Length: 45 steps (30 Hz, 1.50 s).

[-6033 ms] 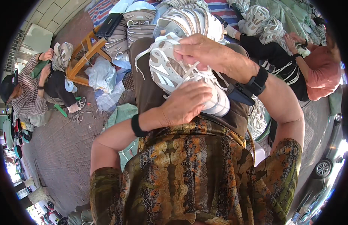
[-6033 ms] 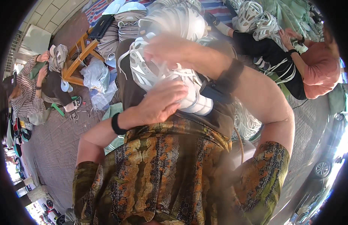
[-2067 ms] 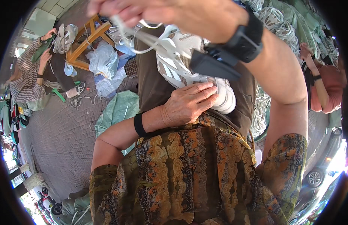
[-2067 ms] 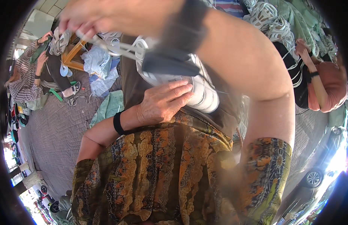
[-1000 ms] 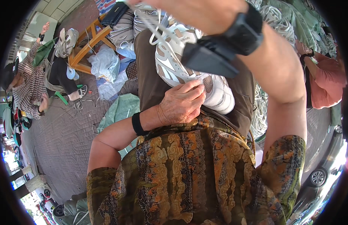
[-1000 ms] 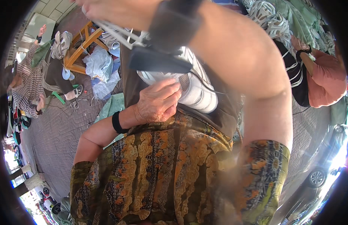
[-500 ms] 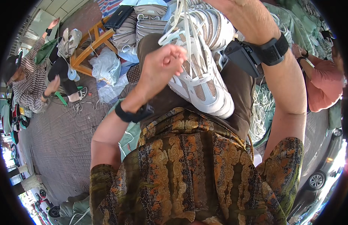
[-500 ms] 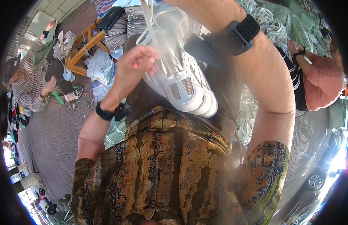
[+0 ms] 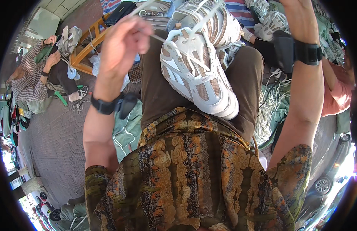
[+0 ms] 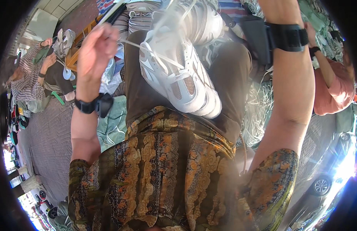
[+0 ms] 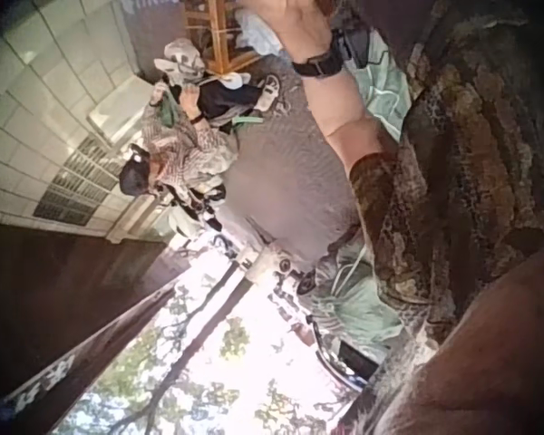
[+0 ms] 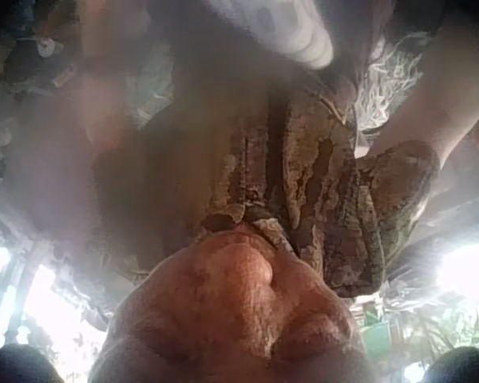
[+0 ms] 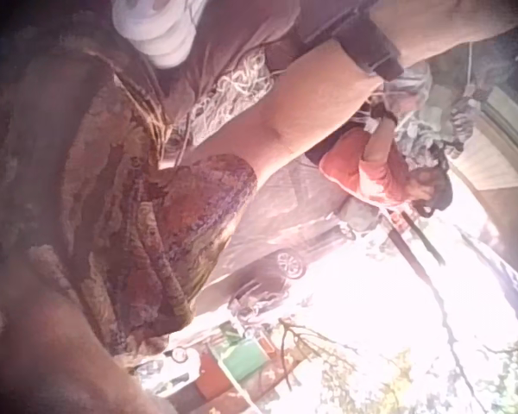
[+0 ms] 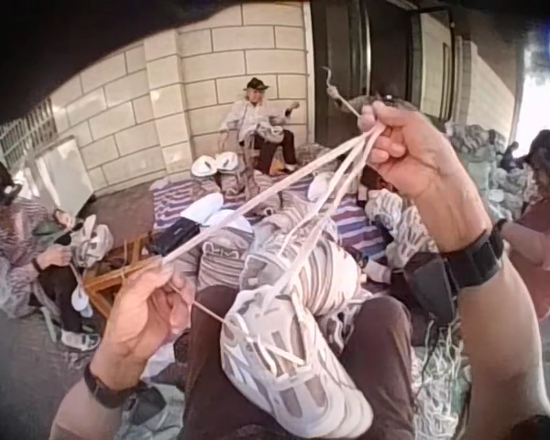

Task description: The person threads white shoelaces through the eyelets of a white sneaker resting on their lap. They pull the laces tight and adjust the tension repeatedly to ensure the lacing is even. The task is performed by hand without tools.

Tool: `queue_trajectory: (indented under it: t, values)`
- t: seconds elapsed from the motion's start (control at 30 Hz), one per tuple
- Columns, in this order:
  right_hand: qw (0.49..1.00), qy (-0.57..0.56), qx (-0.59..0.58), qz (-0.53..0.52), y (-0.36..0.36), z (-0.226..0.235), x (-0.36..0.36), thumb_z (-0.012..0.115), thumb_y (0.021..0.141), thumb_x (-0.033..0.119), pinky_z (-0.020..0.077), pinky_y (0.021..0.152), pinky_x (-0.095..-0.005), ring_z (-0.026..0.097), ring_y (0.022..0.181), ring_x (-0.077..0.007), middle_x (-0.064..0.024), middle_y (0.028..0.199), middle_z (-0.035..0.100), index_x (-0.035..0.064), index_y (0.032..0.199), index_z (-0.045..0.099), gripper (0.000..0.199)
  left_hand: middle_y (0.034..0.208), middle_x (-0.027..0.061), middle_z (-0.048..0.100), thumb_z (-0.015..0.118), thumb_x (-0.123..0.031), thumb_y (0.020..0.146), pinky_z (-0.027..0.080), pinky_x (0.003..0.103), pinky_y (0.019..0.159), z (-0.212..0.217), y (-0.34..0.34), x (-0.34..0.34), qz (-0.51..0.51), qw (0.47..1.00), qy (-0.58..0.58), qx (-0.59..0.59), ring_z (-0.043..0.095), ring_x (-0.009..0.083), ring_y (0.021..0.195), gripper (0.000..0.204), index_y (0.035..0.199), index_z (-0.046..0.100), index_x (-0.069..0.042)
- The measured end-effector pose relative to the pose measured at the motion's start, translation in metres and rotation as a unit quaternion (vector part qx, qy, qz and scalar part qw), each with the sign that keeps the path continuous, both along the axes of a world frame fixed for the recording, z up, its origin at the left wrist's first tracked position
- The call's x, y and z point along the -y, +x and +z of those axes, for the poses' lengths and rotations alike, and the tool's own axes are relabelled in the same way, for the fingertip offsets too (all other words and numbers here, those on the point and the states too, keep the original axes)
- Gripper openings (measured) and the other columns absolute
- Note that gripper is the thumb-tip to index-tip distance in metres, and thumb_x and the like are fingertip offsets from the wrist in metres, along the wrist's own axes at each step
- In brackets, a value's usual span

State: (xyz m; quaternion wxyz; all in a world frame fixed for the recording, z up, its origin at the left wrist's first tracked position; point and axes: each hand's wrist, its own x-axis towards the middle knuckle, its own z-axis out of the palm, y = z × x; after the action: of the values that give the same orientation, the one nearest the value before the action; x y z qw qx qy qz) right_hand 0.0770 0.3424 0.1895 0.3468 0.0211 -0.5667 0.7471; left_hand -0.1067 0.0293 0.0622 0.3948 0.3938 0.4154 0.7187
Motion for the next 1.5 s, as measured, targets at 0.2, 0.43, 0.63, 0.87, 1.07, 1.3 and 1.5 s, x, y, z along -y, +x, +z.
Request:
queue_trajectory:
  t: [0.2,0.43,0.63,0.87,1.07,1.3,1.5]
  values:
    - [0.983,-0.125,0.043,-0.13,0.039,-0.045,-0.074,0.049,0.097,0.016,0.0381,0.054,-0.0269,0.045,0.058,-0.0121,-0.0035,0.077,0.057,0.0034,0.099,0.055,0.014,0.094,0.0118,0.047,0.044,-0.011,0.1,0.041,0.026,0.061,-0.011,-0.041,0.084,0.076,0.984,0.057,0.148,0.045,0.0144,0.069,0.014,0.1,0.048,0.002]
    - [0.941,0.041,0.24,-0.233,0.083,-0.105,-0.187,0.051,0.099,0.026,0.0522,0.06,-0.0225,0.06,0.067,-0.0104,-0.0036,0.088,0.06,0.0013,0.105,0.06,0.027,0.105,0.0197,0.056,0.04,-0.006,0.1,0.052,0.032,0.082,-0.069,-0.199,0.2,0.25,0.94,0.025,0.23,0.059,0.0239,0.095,0.018,0.102,0.05,0.009]
    - [0.682,0.283,0.649,-0.183,0.117,-0.147,-0.148,0.06,0.082,0.021,0.045,0.042,-0.0279,0.059,0.053,-0.0139,-0.0067,0.078,0.063,0.004,0.087,0.062,0.018,0.1,0.019,0.067,0.052,-0.014,0.093,0.059,0.038,0.079,-0.162,-0.184,0.234,0.267,0.874,-0.405,0.004,0.068,0.0281,0.093,0.027,0.109,0.059,0.008]
    - [0.837,0.384,0.383,-0.075,0.085,-0.147,0.027,0.059,0.089,0.009,0.045,0.062,-0.0213,0.052,0.065,-0.0062,0.0029,0.078,0.061,0.0032,0.094,0.065,0.01,0.091,0.009,0.069,0.059,-0.011,0.091,0.053,0.026,0.068,-0.157,-0.053,0.148,0.283,0.852,-0.379,-0.226,0.066,0.0149,0.08,0.018,0.107,0.064,-0.002]
    - [0.8,0.563,0.194,-0.072,0.069,-0.143,0.134,0.069,0.081,0.003,0.0505,0.063,-0.0289,0.063,0.071,-0.0175,-0.0065,0.1,0.064,0.0042,0.099,0.065,0.018,0.092,0.0106,0.068,0.062,0.001,0.086,0.052,0.028,0.072,-0.062,0.072,0.055,0.21,0.831,-0.112,-0.503,0.066,0.0174,0.082,0.016,0.102,0.066,-0.002]
    - [0.752,0.625,0.201,-0.05,0.046,-0.159,0.134,0.066,0.079,0.0,0.0516,0.064,-0.0389,0.063,0.075,-0.0312,-0.0091,0.096,0.057,0.0048,0.099,0.058,0.023,0.098,0.0132,0.067,0.065,0.001,0.078,0.054,0.039,0.069,-0.078,0.118,0.018,0.126,0.823,-0.084,-0.548,0.065,0.0324,0.08,0.035,0.112,0.06,-0.005]
    - [0.745,0.635,0.193,-0.07,0.05,-0.158,0.141,0.066,0.079,-0.001,0.0511,0.061,-0.038,0.063,0.072,-0.0313,-0.0092,0.093,0.056,0.0045,0.099,0.058,0.023,0.093,0.0127,0.064,0.066,0.0,0.077,0.053,0.04,0.066,-0.091,0.128,0.023,0.106,0.807,-0.088,-0.574,0.064,0.0312,0.078,0.041,0.117,0.058,-0.004]
